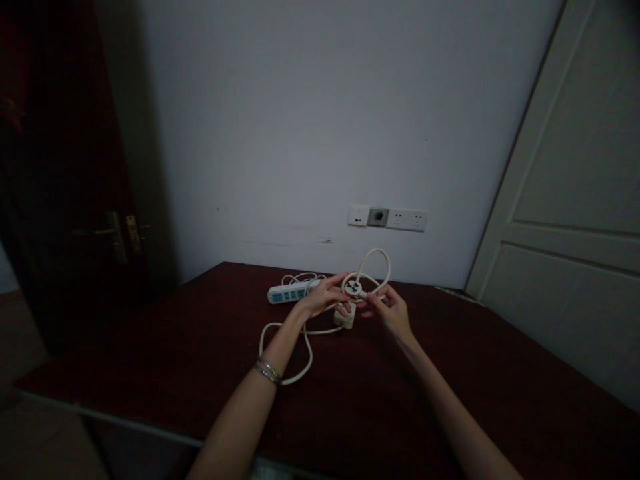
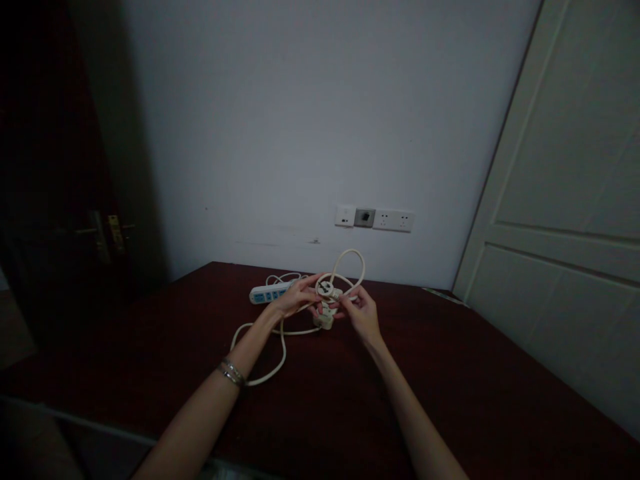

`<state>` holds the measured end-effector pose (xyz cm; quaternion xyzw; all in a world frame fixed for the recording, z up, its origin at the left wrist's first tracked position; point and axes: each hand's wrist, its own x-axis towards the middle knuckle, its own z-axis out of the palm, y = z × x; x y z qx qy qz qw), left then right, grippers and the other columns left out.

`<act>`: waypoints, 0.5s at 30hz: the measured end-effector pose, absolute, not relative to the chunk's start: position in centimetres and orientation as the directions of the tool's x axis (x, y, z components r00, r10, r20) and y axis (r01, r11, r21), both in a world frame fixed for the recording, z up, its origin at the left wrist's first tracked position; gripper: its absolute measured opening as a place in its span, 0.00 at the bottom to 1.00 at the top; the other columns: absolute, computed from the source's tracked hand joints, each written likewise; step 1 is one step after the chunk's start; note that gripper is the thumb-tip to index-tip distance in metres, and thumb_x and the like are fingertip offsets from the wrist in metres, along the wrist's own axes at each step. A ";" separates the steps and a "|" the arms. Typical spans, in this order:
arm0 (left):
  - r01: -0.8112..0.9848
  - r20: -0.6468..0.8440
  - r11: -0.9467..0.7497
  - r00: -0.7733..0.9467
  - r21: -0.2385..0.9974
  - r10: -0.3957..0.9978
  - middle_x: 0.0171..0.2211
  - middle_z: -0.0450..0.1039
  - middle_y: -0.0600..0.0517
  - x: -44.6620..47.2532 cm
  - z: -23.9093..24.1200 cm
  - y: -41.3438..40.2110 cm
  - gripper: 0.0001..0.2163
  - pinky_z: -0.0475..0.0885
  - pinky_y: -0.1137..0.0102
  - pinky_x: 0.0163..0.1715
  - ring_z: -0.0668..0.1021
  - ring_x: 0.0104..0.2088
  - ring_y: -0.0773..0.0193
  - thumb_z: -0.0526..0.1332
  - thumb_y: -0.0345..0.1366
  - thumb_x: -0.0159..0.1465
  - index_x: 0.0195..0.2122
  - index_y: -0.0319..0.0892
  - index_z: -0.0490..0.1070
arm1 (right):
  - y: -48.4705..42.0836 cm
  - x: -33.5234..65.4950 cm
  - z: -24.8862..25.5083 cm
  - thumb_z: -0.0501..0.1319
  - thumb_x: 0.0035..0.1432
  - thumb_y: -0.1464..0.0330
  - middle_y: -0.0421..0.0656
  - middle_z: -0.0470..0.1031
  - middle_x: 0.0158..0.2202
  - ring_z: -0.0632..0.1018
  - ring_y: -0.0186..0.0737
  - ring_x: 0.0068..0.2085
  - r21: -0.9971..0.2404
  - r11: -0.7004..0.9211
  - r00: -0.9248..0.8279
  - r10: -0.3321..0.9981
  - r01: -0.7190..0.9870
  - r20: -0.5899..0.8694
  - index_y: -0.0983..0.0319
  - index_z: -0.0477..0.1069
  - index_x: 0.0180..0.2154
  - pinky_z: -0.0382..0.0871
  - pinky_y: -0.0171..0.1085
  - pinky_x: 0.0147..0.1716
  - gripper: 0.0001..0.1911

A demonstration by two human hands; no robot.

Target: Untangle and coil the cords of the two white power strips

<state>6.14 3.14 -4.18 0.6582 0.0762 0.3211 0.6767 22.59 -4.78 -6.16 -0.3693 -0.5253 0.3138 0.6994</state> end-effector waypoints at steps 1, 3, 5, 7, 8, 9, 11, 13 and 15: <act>-0.332 0.318 -0.072 0.784 0.940 0.534 0.34 0.75 0.46 6.1 -4.2 3.1 0.35 0.72 0.72 0.24 0.77 0.27 0.63 0.63 0.24 0.49 0.60 0.40 0.55 | -4.8 22.5 -6.2 0.66 0.43 0.58 0.37 0.71 0.23 0.77 0.39 0.24 -0.846 0.532 0.248 0.826 -0.043 0.507 0.59 0.56 0.26 0.72 0.36 0.18 0.20; -0.325 0.312 -0.071 0.791 0.943 0.526 0.34 0.75 0.47 6.1 -4.1 3.1 0.36 0.72 0.72 0.24 0.77 0.26 0.64 0.62 0.24 0.49 0.60 0.41 0.54 | -4.8 22.5 -6.3 0.65 0.45 0.57 0.37 0.71 0.24 0.76 0.38 0.25 -0.842 0.540 0.242 0.818 -0.011 0.521 0.59 0.56 0.26 0.73 0.37 0.20 0.20; -0.318 0.311 -0.078 0.797 0.945 0.518 0.35 0.75 0.47 6.0 -4.0 3.2 0.36 0.73 0.71 0.24 0.78 0.26 0.63 0.62 0.25 0.49 0.60 0.41 0.53 | -4.8 22.5 -6.5 0.64 0.46 0.57 0.38 0.70 0.25 0.75 0.37 0.26 -0.829 0.555 0.243 0.796 0.073 0.554 0.60 0.58 0.27 0.72 0.37 0.22 0.18; -0.309 0.310 -0.091 0.798 0.947 0.517 0.37 0.75 0.45 6.0 -4.0 3.1 0.35 0.73 0.70 0.23 0.78 0.25 0.62 0.62 0.26 0.49 0.60 0.41 0.54 | -4.7 22.8 -6.7 0.63 0.47 0.57 0.38 0.69 0.26 0.73 0.36 0.28 -0.793 0.575 0.253 0.752 0.200 0.609 0.60 0.61 0.26 0.71 0.36 0.25 0.16; -0.305 0.311 -0.099 0.796 0.947 0.519 0.37 0.75 0.44 5.9 -3.9 3.1 0.35 0.73 0.69 0.23 0.78 0.25 0.61 0.61 0.26 0.48 0.59 0.40 0.55 | -4.7 22.9 -6.8 0.63 0.47 0.57 0.38 0.68 0.25 0.72 0.36 0.28 -0.770 0.582 0.259 0.726 0.260 0.637 0.61 0.62 0.26 0.70 0.35 0.27 0.16; -0.300 0.309 -0.105 0.795 0.948 0.522 0.38 0.75 0.43 6.0 -3.9 3.1 0.33 0.73 0.69 0.23 0.78 0.25 0.61 0.61 0.27 0.48 0.58 0.39 0.56 | -4.6 23.0 -6.9 0.63 0.47 0.57 0.38 0.68 0.25 0.72 0.35 0.29 -0.751 0.586 0.265 0.705 0.305 0.657 0.61 0.63 0.26 0.70 0.35 0.28 0.16; -0.286 0.303 -0.115 0.792 0.951 0.530 0.38 0.74 0.42 6.1 -4.0 3.0 0.29 0.72 0.69 0.24 0.78 0.28 0.59 0.61 0.28 0.48 0.54 0.38 0.61 | -4.5 23.1 -6.9 0.63 0.47 0.57 0.39 0.68 0.26 0.71 0.36 0.30 -0.744 0.589 0.280 0.691 0.315 0.666 0.61 0.64 0.26 0.70 0.35 0.29 0.16; -0.291 0.317 -0.141 0.753 0.946 0.576 0.37 0.75 0.43 6.4 -4.1 3.1 0.22 0.72 0.69 0.27 0.78 0.30 0.60 0.62 0.30 0.49 0.47 0.35 0.68 | -4.5 22.9 -6.8 0.64 0.45 0.57 0.41 0.71 0.30 0.73 0.37 0.31 -0.772 0.593 0.301 0.711 0.229 0.635 0.61 0.64 0.26 0.71 0.36 0.30 0.16; -0.303 0.346 -0.181 0.685 0.936 0.641 0.34 0.75 0.45 6.7 -4.2 3.2 0.16 0.71 0.69 0.32 0.77 0.31 0.62 0.64 0.31 0.48 0.39 0.33 0.72 | -4.5 22.6 -6.8 0.66 0.44 0.57 0.43 0.73 0.35 0.75 0.39 0.34 -0.796 0.597 0.317 0.740 0.096 0.593 0.61 0.64 0.26 0.72 0.38 0.32 0.16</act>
